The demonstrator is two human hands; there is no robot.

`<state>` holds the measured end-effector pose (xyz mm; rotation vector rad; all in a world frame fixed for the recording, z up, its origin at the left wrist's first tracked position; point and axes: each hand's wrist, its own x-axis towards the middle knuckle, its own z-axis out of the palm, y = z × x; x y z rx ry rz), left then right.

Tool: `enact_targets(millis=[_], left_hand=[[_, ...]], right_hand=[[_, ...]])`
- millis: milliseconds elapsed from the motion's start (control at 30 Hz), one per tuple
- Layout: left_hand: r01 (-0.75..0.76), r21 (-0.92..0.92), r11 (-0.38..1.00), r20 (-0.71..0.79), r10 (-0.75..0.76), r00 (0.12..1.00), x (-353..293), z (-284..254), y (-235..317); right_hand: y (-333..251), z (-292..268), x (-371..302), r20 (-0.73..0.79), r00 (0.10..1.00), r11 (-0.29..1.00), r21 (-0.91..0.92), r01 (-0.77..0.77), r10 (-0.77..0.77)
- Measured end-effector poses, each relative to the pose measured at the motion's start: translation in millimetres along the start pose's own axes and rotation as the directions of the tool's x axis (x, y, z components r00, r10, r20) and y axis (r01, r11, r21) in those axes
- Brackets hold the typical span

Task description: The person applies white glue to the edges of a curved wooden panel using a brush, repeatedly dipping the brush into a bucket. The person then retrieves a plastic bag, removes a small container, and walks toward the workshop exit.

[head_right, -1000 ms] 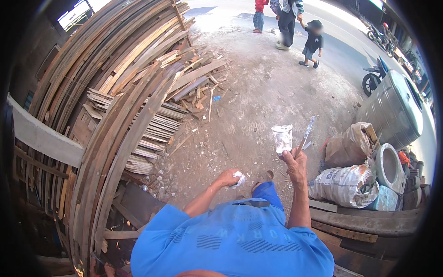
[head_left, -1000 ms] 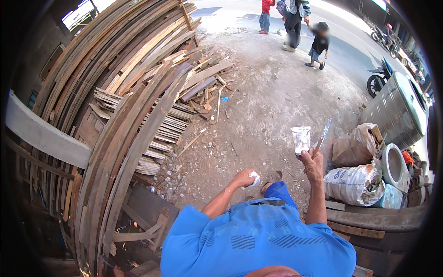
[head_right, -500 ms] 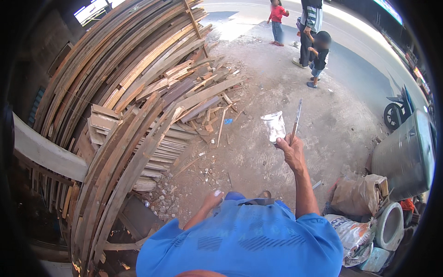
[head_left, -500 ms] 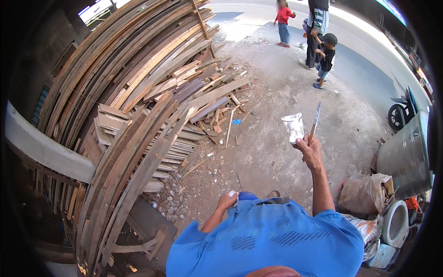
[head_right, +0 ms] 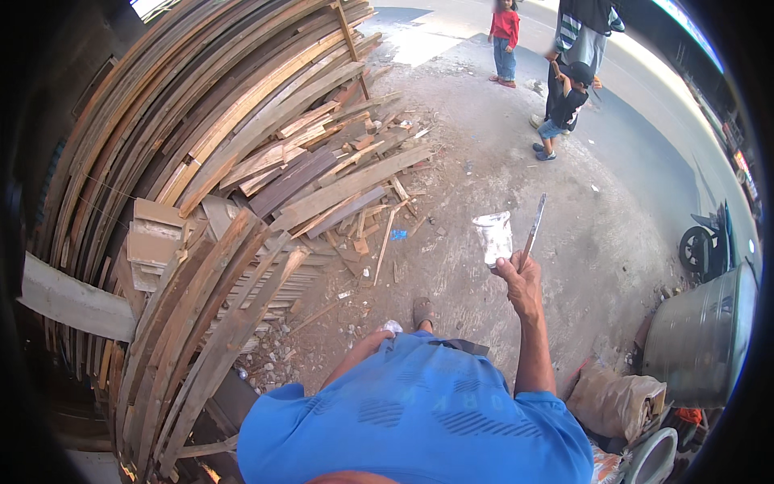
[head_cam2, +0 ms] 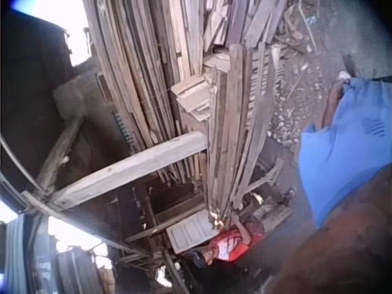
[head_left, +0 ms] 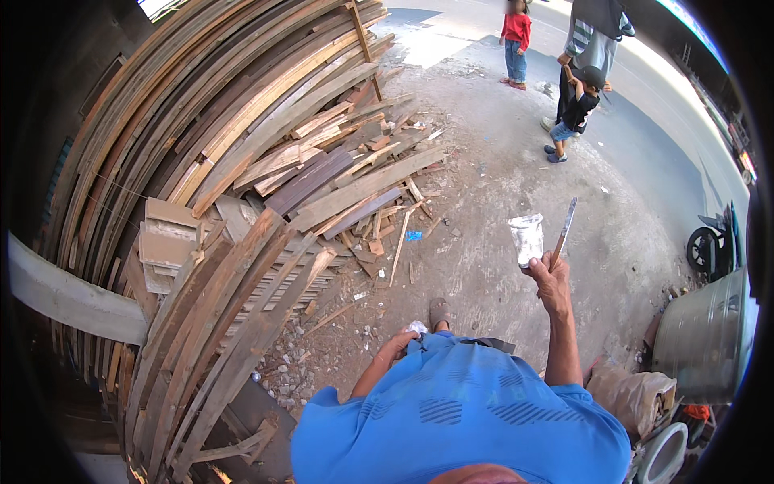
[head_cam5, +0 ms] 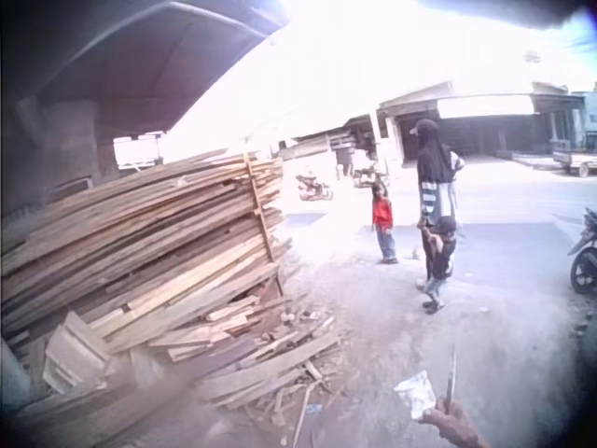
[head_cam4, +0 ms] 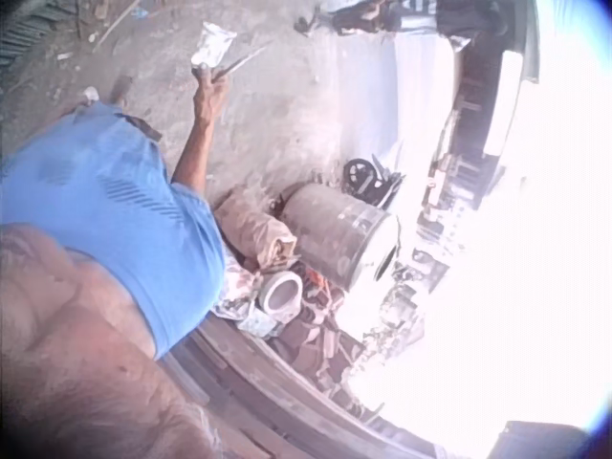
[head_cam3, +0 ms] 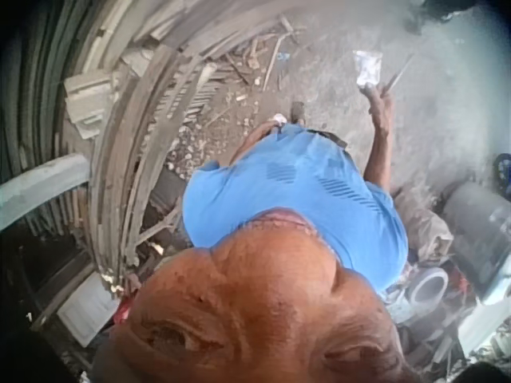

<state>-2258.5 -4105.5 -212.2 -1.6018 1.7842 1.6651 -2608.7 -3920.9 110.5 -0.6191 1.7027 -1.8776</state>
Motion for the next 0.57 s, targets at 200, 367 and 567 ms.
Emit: enact_targets(millis=[200, 367, 567], left_hand=[[-0.037, -0.353, 0.935, 0.143, 0.093, 0.985, 52, -39, 201], [-0.224, -0.097, 0.97, 0.038, 0.228, 0.973, 115, -73, 292], [-0.138, -0.2, 0.97, 0.146, 0.169, 0.975, 161, -91, 320]], right_hand=[[-5, 2, 93, -0.123, 0.991, 0.998, -0.041, 0.049, -0.053], [-12, 33, 157, -0.083, 0.996, 0.999, -0.039, -0.022, 0.019], [-2, 44, 260, 0.015, 1.0, 0.999, -0.053, 0.003, -0.002]])
